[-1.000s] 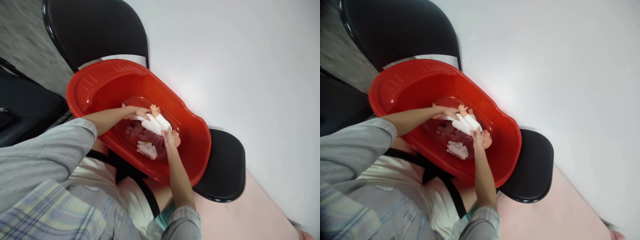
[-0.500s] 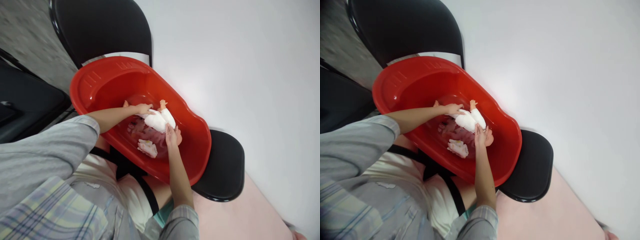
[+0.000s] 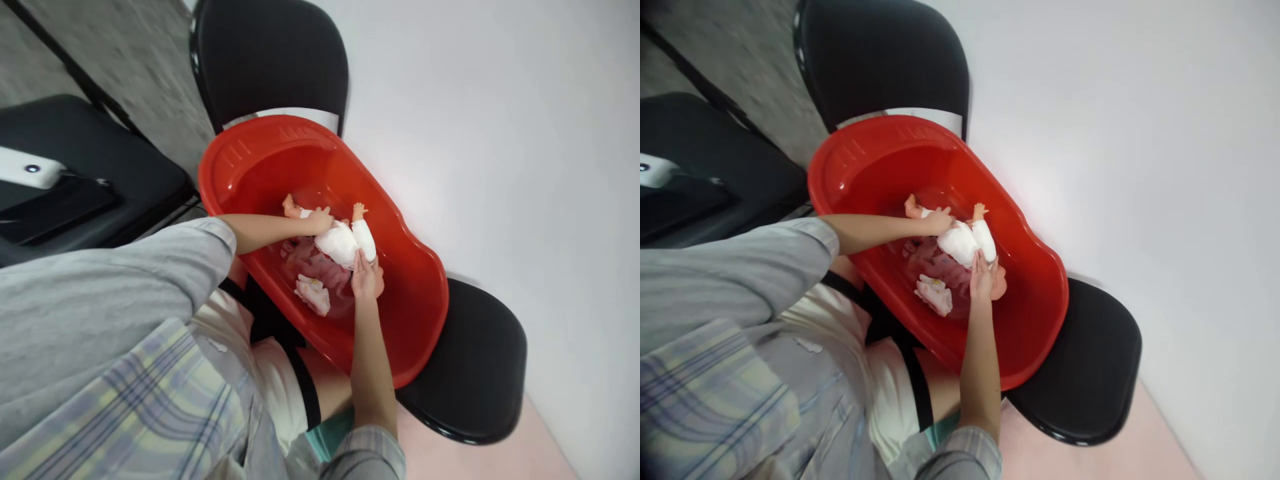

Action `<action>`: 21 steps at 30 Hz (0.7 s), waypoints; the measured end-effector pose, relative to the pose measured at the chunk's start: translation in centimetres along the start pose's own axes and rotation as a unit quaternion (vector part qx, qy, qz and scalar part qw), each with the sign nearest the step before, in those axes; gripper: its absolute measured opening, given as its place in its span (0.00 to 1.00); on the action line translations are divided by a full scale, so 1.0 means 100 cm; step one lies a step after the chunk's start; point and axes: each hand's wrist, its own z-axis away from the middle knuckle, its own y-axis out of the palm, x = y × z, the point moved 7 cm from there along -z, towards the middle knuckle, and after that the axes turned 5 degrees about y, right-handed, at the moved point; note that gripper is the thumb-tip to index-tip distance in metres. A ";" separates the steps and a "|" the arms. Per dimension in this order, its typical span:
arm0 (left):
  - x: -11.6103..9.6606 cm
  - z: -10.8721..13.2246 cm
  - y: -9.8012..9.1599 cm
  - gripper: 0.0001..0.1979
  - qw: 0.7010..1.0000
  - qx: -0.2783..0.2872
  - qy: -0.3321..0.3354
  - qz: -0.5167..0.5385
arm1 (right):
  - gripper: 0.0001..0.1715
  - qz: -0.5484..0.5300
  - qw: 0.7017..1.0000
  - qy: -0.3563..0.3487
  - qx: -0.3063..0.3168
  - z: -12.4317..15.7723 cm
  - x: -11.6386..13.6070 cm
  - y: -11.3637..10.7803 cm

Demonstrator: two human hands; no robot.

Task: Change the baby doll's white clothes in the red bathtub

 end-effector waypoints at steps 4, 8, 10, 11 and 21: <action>-0.005 -0.009 0.009 0.27 0.999 0.022 -0.040 -0.024 | 0.54 0.012 1.000 0.013 0.004 0.001 0.000 0.003; -0.011 -0.010 0.014 0.29 0.997 0.046 -0.038 -0.046 | 0.53 0.010 1.000 0.005 0.000 0.001 -0.002 0.003; -0.016 -0.008 0.012 0.28 0.996 0.058 -0.018 -0.062 | 0.55 0.011 1.000 -0.002 -0.005 0.001 -0.004 0.001; -0.018 -0.006 0.010 0.28 0.996 0.060 -0.010 -0.070 | 0.56 0.012 1.000 -0.004 -0.004 0.001 -0.005 0.000; -0.025 0.003 0.003 0.26 0.994 0.036 0.035 -0.093 | 0.58 0.079 0.994 -0.065 0.023 0.009 -0.003 0.003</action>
